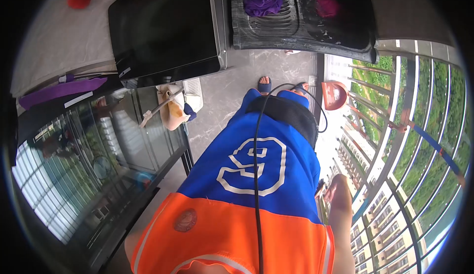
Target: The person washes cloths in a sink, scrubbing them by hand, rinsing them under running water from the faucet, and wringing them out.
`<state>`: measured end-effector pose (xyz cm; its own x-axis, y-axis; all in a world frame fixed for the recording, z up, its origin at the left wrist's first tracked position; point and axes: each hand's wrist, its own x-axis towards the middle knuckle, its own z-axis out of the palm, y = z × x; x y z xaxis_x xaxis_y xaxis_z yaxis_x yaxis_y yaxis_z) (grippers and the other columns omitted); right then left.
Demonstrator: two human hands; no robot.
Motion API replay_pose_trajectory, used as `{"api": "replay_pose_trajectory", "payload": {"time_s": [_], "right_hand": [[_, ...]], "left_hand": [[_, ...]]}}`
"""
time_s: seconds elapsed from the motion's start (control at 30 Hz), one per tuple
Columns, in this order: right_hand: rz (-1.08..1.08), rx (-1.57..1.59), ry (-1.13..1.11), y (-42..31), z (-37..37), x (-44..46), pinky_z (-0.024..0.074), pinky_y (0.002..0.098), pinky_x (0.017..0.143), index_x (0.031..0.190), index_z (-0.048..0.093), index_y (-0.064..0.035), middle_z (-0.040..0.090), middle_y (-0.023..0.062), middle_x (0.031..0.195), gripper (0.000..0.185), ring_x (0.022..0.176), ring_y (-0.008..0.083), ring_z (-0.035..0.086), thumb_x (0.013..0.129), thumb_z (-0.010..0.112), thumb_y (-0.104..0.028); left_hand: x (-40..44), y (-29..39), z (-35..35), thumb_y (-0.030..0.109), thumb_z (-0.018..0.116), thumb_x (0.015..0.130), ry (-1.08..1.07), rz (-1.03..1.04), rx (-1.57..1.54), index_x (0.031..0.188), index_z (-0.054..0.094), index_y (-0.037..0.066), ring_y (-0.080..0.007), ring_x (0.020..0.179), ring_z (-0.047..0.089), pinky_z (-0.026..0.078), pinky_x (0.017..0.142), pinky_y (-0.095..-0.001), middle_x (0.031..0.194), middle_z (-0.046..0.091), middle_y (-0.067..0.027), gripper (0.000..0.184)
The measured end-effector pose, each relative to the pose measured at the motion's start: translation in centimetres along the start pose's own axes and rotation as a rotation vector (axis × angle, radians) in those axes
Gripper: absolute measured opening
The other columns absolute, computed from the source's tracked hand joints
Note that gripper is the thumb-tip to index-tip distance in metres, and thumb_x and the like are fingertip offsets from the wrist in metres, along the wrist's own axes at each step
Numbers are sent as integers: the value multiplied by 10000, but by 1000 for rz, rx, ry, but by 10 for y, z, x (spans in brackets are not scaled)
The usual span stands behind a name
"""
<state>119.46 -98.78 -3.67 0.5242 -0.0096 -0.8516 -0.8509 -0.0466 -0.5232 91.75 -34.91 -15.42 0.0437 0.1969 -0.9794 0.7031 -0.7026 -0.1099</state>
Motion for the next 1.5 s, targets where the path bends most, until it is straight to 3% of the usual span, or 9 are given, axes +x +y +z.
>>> {"api": "replay_pose_trajectory", "payload": {"time_s": [0.2,0.27,0.33,0.5,0.77,0.87,1.13,1.27,1.5], "right_hand": [[309,315,-56,50,-37,32,464,404,904,1392,340,-61,570,216,1226,609,1078,326,597,956,415,-479],[-89,-678,316,45,-58,73,491,391,862,1261,526,-18,641,188,1119,538,1007,319,633,902,549,-418],[-355,-1058,406,-10,-16,52,478,374,868,1249,527,-6,648,198,1097,522,1002,287,637,861,615,-345],[-160,-92,-236,-79,79,54,423,386,947,1426,282,-34,619,152,1168,628,1099,240,591,998,289,-494],[38,-243,-515,-76,144,133,165,460,1121,1505,92,-126,479,202,1359,850,1277,282,436,898,163,-717],[110,-92,-479,-72,130,108,302,406,1053,1486,224,-124,546,230,1267,828,1194,296,500,903,175,-710],[326,-77,-571,0,25,26,443,353,953,1384,379,-49,636,210,1075,538,1027,281,618,987,331,-409],[492,-528,-976,30,36,-44,450,346,959,1415,284,-40,624,166,1175,538,1067,284,621,932,467,-192],[636,-470,-565,143,70,-32,482,354,917,1401,323,-48,601,146,1215,586,1066,246,619,873,550,-161]], "left_hand": [[6,114,-125,563,542,862,-22,370,-171,1147,611,83,-314,1020,601,473,818,-447,1142,610,-129,562],[-22,174,-169,516,573,864,452,673,615,1094,641,57,-276,1041,595,466,852,-397,1193,580,-135,518],[-60,247,-192,478,593,867,501,870,168,1071,652,25,-274,1054,587,459,872,-367,1180,587,-156,501],[-85,332,-183,464,636,842,45,1050,-4,1166,587,-60,-311,1078,591,443,929,-346,1158,605,-207,618],[-92,391,-170,167,619,877,-73,1278,93,1106,631,4,-247,986,639,475,859,-341,1089,654,-157,282],[-108,406,-149,138,610,878,-98,1450,149,1124,624,11,-337,974,628,478,857,-373,1101,644,-170,277],[-144,484,-62,100,621,754,-462,1941,398,1017,686,22,-335,844,648,503,762,-385,924,677,-196,282],[-196,490,-30,87,597,770,-742,1695,829,1061,668,13,-348,896,645,495,797,-414,957,675,-204,308],[-169,507,1,134,580,762,-630,1901,1071,810,672,56,-345,807,638,224,1088,-589,789,666,-140,130]]}}
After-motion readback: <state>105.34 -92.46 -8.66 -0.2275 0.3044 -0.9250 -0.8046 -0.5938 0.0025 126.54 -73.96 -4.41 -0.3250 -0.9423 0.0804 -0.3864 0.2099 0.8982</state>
